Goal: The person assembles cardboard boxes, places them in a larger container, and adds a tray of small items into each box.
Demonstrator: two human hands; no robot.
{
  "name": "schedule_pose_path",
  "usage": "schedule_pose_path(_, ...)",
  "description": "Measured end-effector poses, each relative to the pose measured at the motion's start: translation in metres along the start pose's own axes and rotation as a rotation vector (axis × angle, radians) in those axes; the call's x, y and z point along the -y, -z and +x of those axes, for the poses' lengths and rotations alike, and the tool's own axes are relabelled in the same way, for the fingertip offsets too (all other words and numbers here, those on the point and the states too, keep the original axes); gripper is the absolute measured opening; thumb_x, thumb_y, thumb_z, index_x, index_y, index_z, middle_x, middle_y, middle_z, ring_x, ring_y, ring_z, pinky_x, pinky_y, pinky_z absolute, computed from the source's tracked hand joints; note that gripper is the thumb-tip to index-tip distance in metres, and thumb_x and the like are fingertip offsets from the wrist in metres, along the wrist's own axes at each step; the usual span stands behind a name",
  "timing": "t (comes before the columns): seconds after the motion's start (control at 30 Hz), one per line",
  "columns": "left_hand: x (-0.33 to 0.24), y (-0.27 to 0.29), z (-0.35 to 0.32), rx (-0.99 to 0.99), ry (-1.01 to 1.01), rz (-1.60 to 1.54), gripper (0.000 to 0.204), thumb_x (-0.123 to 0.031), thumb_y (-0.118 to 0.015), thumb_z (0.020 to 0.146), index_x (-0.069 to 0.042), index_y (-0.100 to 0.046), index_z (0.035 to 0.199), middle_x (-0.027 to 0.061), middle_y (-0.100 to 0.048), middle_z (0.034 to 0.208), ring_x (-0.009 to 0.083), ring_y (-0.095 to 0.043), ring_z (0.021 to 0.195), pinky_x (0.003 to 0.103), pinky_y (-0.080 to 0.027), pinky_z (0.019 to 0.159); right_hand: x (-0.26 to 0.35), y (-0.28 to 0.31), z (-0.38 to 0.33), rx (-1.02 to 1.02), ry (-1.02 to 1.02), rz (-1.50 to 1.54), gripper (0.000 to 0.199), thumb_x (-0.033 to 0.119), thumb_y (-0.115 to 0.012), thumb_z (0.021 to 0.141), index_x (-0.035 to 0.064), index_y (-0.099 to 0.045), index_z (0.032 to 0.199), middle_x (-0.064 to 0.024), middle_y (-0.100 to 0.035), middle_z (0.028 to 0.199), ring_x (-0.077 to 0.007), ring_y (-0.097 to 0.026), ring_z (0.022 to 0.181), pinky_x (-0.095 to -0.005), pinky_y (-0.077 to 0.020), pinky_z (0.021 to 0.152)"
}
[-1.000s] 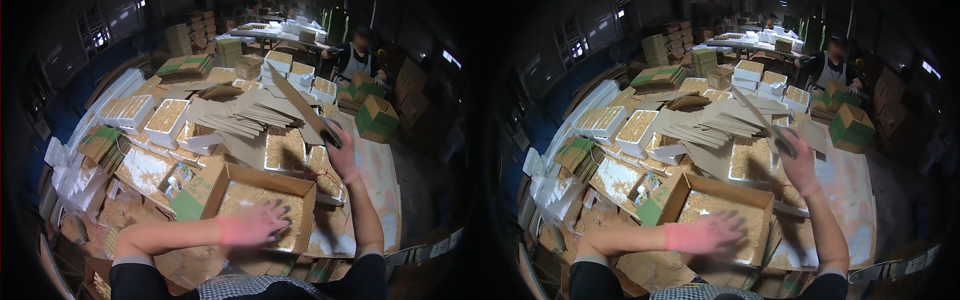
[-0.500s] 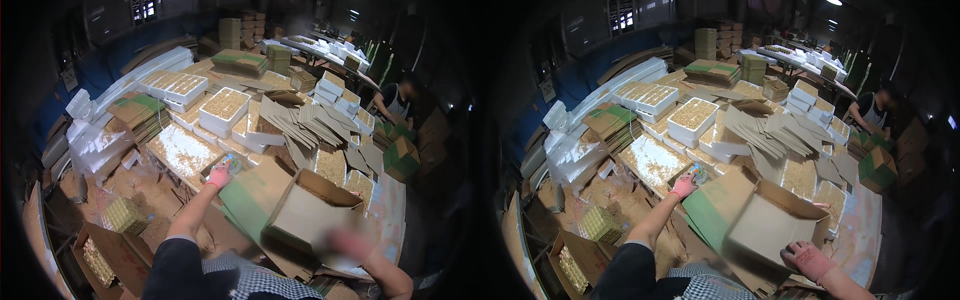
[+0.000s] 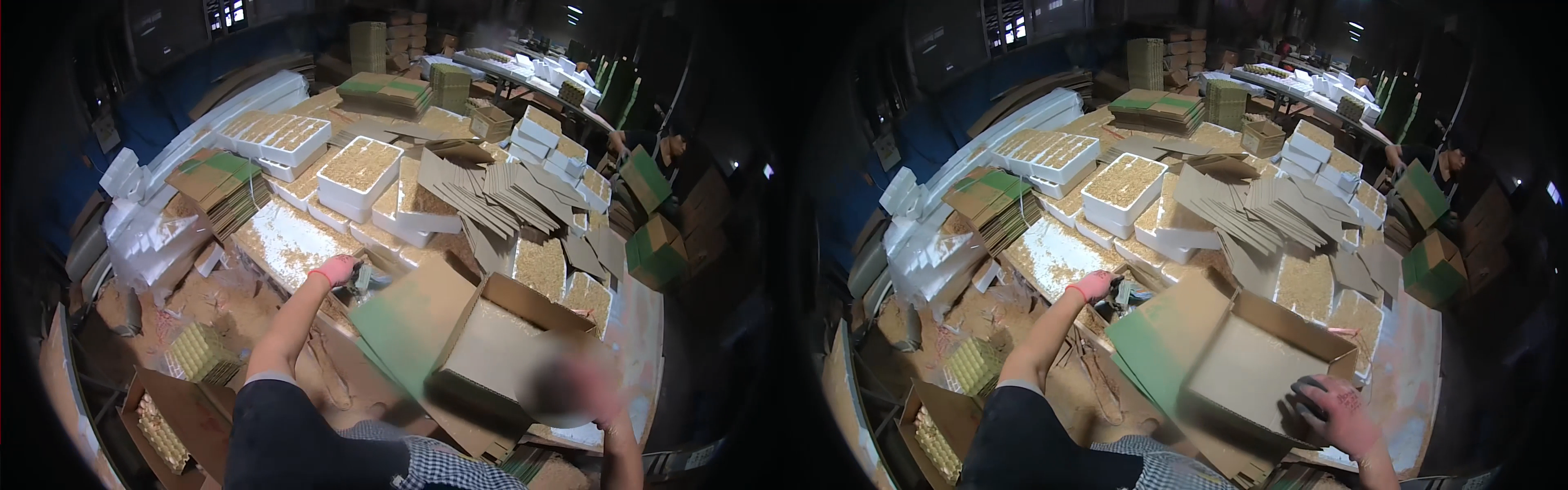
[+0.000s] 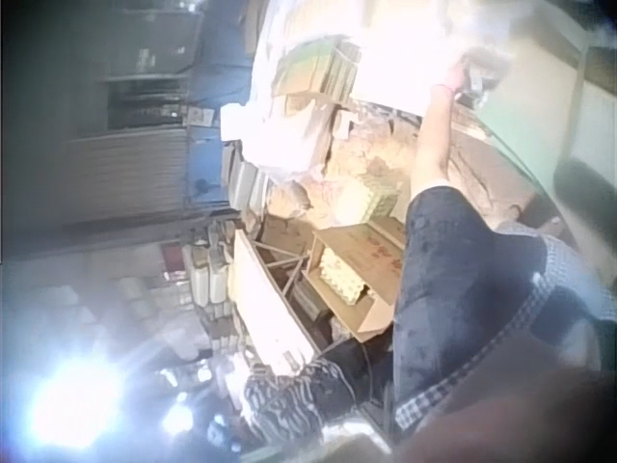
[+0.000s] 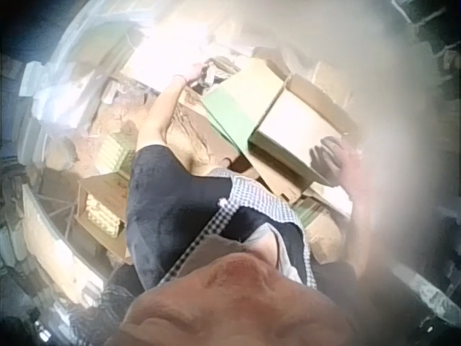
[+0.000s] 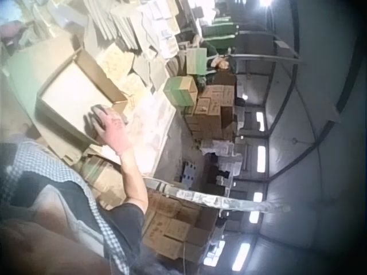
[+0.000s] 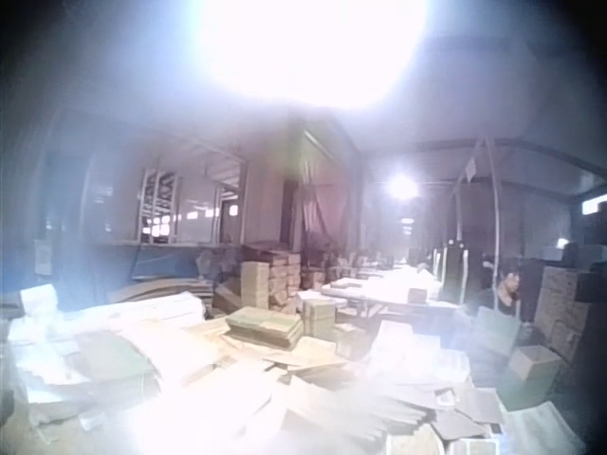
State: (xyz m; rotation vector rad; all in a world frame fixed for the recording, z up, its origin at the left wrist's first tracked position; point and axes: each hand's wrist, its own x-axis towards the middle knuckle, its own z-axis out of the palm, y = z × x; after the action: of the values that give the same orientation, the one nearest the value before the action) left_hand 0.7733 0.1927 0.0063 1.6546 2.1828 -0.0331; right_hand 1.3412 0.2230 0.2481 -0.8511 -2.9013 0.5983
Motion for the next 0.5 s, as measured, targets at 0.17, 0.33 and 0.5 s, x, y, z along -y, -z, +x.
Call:
schedule_pose_path(0.17,-0.036,0.048,-0.043,-0.019,0.067,0.005,0.053,-0.009,-0.049,0.085,-0.014,-0.046,0.138,0.0214,-0.063,0.117,0.0350,-0.062,0.107,0.041,-0.048,0.092,-0.011,-0.002,-0.002,-0.046,0.029,0.191,0.034,0.022,-0.069,0.084,0.0105,-0.063,0.115,-0.0126,-0.061,0.117,-0.0322,-0.058,0.109,-0.0399,-0.0467,0.093)
schedule_pose_path(0.33,-0.050,0.062,-0.058,-0.633,0.109,-0.206,0.039,-0.015,-0.051,0.089,-0.006,-0.054,0.127,0.0209,-0.067,0.102,0.0356,-0.064,0.096,0.045,-0.049,0.083,-0.045,-0.028,0.000,0.002,0.114,0.162,0.034,0.024,-0.067,0.086,0.0116,-0.063,0.117,-0.0121,-0.060,0.119,-0.0313,-0.057,0.110,-0.0400,-0.0464,0.094)
schedule_pose_path(0.5,-0.072,0.071,-0.059,-0.638,0.267,-0.081,0.034,-0.035,-0.057,0.090,-0.006,-0.068,0.105,0.0167,-0.070,0.094,0.0330,-0.066,0.092,0.043,-0.050,0.081,-0.019,-0.010,0.003,-0.047,0.185,0.122,0.034,0.024,-0.066,0.086,0.0101,-0.062,0.116,-0.0124,-0.060,0.118,-0.0314,-0.057,0.110,-0.0404,-0.0467,0.093)
